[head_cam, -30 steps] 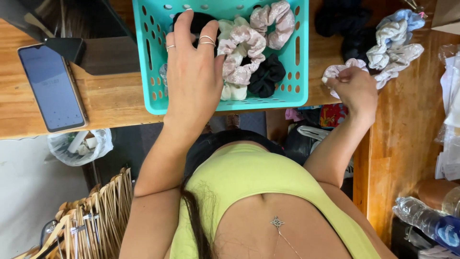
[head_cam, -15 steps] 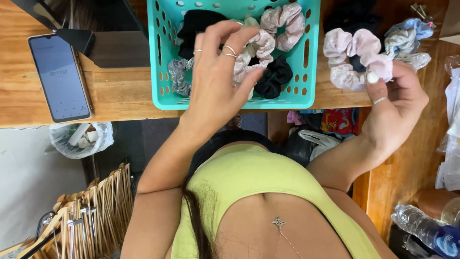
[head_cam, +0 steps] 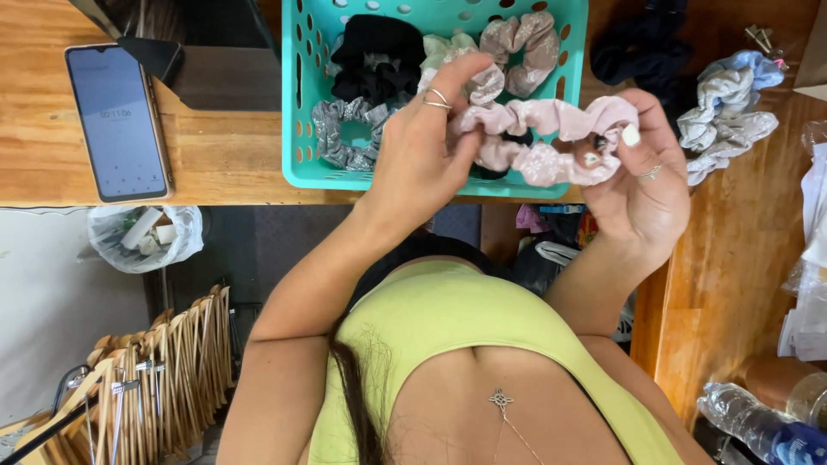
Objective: Organizing hair scrunchies by picking them up from a table and placing them into a teal plastic basket.
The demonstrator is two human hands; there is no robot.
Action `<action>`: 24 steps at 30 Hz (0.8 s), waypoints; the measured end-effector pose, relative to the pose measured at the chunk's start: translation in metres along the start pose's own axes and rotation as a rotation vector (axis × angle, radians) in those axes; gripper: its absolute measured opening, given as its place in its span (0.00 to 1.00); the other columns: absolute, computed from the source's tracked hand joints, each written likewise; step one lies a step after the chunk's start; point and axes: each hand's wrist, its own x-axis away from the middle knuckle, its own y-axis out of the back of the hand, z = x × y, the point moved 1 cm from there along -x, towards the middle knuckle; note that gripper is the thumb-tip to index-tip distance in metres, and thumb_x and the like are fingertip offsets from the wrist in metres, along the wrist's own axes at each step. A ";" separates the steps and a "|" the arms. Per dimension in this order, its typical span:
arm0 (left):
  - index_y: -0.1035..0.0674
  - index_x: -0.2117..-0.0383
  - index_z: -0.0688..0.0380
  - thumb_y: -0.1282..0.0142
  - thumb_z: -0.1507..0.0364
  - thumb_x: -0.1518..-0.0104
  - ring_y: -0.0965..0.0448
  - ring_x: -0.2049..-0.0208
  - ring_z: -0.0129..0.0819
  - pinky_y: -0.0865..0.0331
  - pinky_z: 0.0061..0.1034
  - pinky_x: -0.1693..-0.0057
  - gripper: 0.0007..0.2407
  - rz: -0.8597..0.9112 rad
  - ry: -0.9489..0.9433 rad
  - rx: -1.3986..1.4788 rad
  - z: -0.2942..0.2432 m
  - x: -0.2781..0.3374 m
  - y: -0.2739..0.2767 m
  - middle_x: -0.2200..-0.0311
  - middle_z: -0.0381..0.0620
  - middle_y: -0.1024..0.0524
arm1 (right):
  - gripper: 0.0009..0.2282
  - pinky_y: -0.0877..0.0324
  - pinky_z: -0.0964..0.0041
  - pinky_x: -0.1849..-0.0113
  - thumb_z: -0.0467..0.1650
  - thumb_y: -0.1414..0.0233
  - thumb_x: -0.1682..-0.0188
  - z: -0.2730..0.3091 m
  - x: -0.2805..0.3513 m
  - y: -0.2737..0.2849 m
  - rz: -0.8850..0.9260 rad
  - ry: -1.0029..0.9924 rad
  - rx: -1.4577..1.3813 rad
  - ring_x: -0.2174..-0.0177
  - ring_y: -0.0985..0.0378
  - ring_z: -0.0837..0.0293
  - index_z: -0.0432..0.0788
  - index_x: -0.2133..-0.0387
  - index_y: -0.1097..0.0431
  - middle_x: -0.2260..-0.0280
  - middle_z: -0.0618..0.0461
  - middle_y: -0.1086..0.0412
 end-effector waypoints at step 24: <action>0.25 0.57 0.66 0.36 0.79 0.36 0.26 0.56 0.56 0.26 0.44 0.54 0.08 -0.163 -0.425 -0.368 -0.003 -0.002 0.011 0.52 0.60 0.33 | 0.19 0.35 0.48 0.56 0.15 0.46 0.59 0.001 -0.083 0.095 -0.407 0.546 1.702 0.56 0.29 0.40 0.38 0.54 0.34 0.57 0.40 0.32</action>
